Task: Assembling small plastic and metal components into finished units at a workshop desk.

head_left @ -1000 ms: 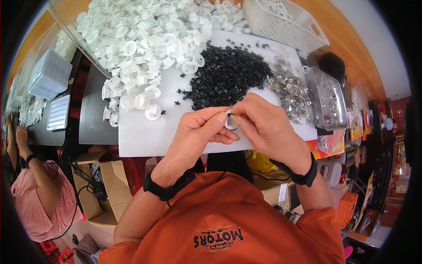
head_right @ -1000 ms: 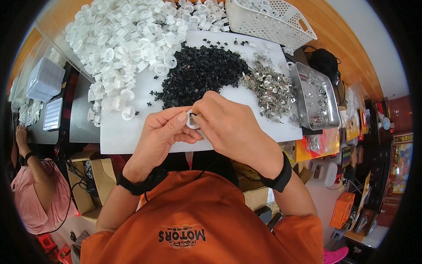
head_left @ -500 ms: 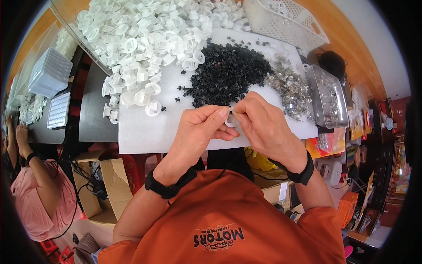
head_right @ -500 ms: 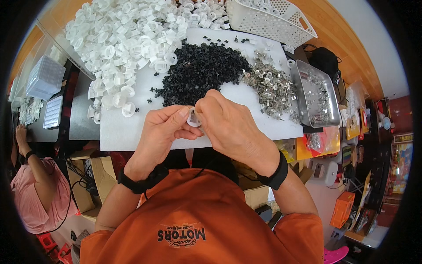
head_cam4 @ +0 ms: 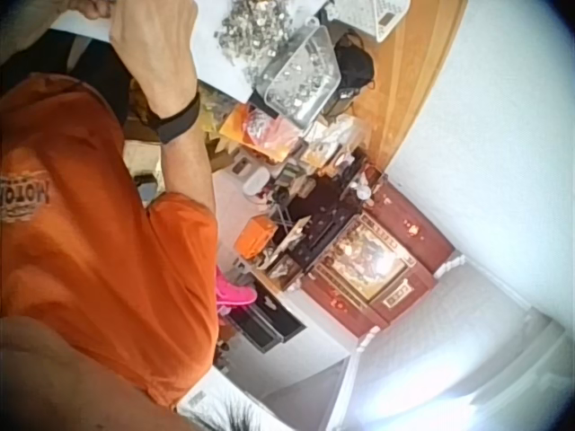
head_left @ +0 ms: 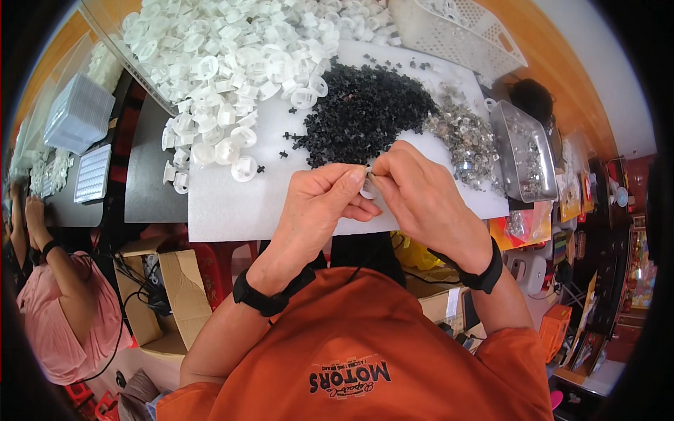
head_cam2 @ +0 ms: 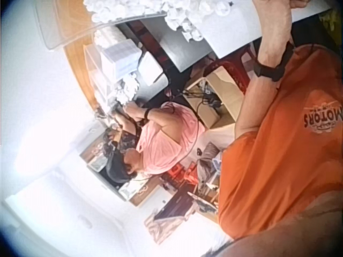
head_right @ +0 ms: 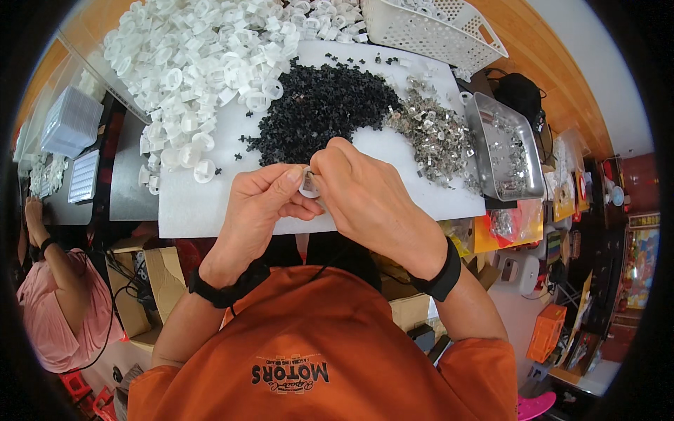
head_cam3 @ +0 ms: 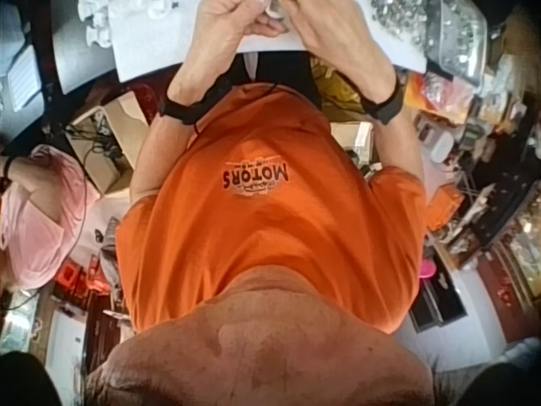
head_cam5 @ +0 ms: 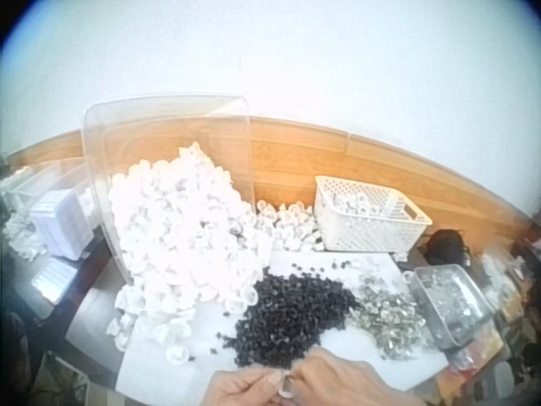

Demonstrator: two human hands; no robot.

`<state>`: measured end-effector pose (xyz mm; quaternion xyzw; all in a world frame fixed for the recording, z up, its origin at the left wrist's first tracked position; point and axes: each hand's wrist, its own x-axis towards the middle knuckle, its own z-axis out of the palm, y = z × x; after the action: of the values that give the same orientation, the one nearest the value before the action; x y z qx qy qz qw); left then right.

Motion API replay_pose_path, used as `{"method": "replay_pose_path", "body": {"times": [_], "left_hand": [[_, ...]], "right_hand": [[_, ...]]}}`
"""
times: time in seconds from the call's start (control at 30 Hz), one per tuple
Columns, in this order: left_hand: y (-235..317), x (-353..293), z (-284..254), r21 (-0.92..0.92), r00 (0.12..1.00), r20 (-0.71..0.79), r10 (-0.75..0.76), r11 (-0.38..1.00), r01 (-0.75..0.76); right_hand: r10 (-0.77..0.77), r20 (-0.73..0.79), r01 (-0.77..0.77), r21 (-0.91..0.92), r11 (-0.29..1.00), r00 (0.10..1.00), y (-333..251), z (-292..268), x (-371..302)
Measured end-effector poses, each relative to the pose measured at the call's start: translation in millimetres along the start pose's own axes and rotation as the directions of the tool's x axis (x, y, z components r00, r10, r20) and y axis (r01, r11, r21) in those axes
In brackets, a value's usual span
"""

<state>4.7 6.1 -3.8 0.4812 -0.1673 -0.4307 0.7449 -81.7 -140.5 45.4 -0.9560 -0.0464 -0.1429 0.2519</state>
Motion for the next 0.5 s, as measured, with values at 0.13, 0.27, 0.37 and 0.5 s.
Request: {"method": "replay_pose_path", "body": {"times": [0.13,0.27,0.37,0.5], "left_hand": [[0.1,-0.3,0.1,0.004,1.0,0.005,-0.002,1.0,0.002],[2.1,0.1,-0.6,-0.006,1.0,0.014,-0.027,1.0,0.027],[4.2,0.3,-1.3,-0.027,0.999,0.015,-0.036,0.999,0.037],[7.0,0.0,-0.6,-0.004,0.998,0.003,-0.057,0.998,0.057]], "right_hand": [[-0.039,-0.033,0.039,0.006,0.999,0.999,1.5,1.8,-1.4],[0.007,-0.083,0.002,0.111,0.994,0.996,2.3,4.3,-3.0],[0.143,-0.072,-0.121,0.257,0.959,0.987,2.6,-0.8,-3.4],[0.363,0.054,-0.344,0.472,0.812,0.93,-2.5,-3.2,0.2]]}}
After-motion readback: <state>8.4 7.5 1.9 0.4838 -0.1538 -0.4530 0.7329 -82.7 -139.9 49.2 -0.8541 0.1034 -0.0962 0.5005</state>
